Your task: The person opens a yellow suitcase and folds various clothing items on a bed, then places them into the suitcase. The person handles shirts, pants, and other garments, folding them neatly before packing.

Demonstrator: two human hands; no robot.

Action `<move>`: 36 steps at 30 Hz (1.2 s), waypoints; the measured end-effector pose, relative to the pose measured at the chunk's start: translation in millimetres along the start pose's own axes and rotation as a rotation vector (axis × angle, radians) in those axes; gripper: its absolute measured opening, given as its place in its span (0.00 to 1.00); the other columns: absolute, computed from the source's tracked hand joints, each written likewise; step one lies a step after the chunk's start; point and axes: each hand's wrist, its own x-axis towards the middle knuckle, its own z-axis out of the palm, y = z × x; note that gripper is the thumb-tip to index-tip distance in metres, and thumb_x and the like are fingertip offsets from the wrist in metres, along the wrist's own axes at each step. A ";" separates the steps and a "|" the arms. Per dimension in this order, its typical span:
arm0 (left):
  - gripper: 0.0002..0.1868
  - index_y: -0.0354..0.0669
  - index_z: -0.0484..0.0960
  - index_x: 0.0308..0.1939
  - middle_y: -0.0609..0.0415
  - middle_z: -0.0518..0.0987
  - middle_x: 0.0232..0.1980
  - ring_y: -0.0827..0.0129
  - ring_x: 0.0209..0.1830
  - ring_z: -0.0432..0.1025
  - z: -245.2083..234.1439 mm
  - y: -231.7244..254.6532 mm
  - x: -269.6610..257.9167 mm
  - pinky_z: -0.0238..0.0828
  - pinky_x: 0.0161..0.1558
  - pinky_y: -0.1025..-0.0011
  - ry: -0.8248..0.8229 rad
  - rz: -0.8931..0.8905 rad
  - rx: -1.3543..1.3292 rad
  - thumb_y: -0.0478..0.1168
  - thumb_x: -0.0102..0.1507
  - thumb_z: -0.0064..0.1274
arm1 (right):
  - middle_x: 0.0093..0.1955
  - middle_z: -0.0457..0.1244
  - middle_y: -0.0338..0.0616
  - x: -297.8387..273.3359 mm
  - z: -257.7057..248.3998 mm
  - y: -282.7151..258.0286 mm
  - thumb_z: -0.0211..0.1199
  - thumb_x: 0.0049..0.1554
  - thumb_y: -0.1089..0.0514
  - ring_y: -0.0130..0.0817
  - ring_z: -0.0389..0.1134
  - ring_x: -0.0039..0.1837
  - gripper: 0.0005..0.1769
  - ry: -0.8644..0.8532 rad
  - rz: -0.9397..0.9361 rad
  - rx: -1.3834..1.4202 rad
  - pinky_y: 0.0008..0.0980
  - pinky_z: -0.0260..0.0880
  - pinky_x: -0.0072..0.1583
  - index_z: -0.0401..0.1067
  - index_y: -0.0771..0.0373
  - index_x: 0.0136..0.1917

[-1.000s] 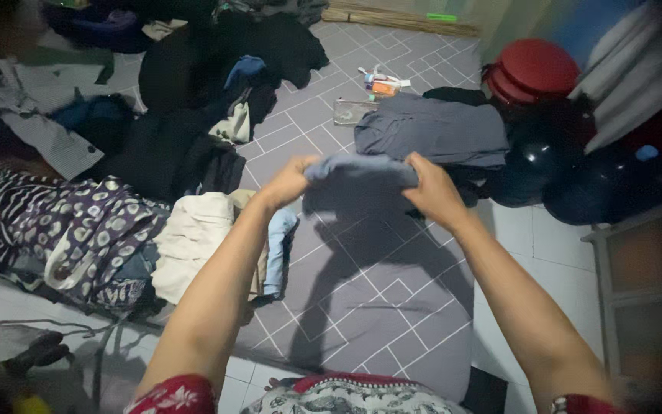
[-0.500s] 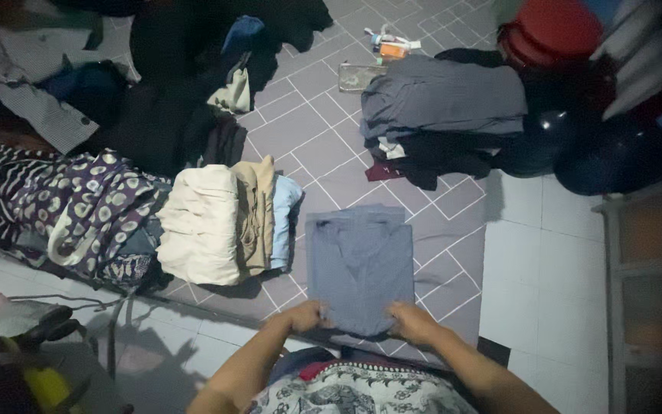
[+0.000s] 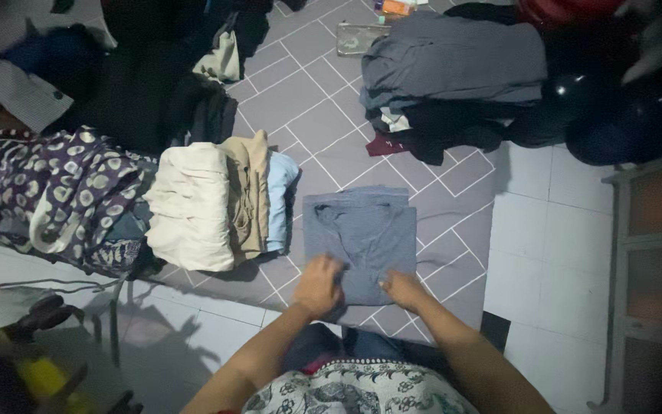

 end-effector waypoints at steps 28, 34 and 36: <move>0.26 0.54 0.76 0.66 0.48 0.78 0.58 0.52 0.60 0.73 35.4 -23.5 37.7 0.69 0.60 0.58 0.080 0.071 0.014 0.38 0.62 0.52 | 0.63 0.67 0.53 39.3 -39.4 -31.1 0.59 0.57 0.52 0.52 0.67 0.66 0.22 -0.143 -0.115 -0.248 0.67 0.47 0.72 0.73 0.57 0.64; 0.25 0.42 0.73 0.66 0.48 0.75 0.60 0.54 0.58 0.71 68.7 -13.2 38.4 0.68 0.54 0.57 -0.041 0.142 0.363 0.41 0.64 0.50 | 0.60 0.69 0.53 34.0 -27.9 -47.3 0.57 0.54 0.57 0.52 0.69 0.65 0.24 0.075 -0.051 -0.210 0.69 0.45 0.76 0.70 0.59 0.65; 0.26 0.40 0.73 0.65 0.47 0.77 0.60 0.54 0.58 0.72 80.2 -26.1 47.9 0.68 0.55 0.56 -0.065 0.120 0.292 0.44 0.63 0.51 | 0.63 0.67 0.53 15.8 -21.4 -50.3 0.58 0.53 0.58 0.51 0.66 0.68 0.28 0.294 -0.158 -0.281 0.65 0.46 0.77 0.65 0.59 0.68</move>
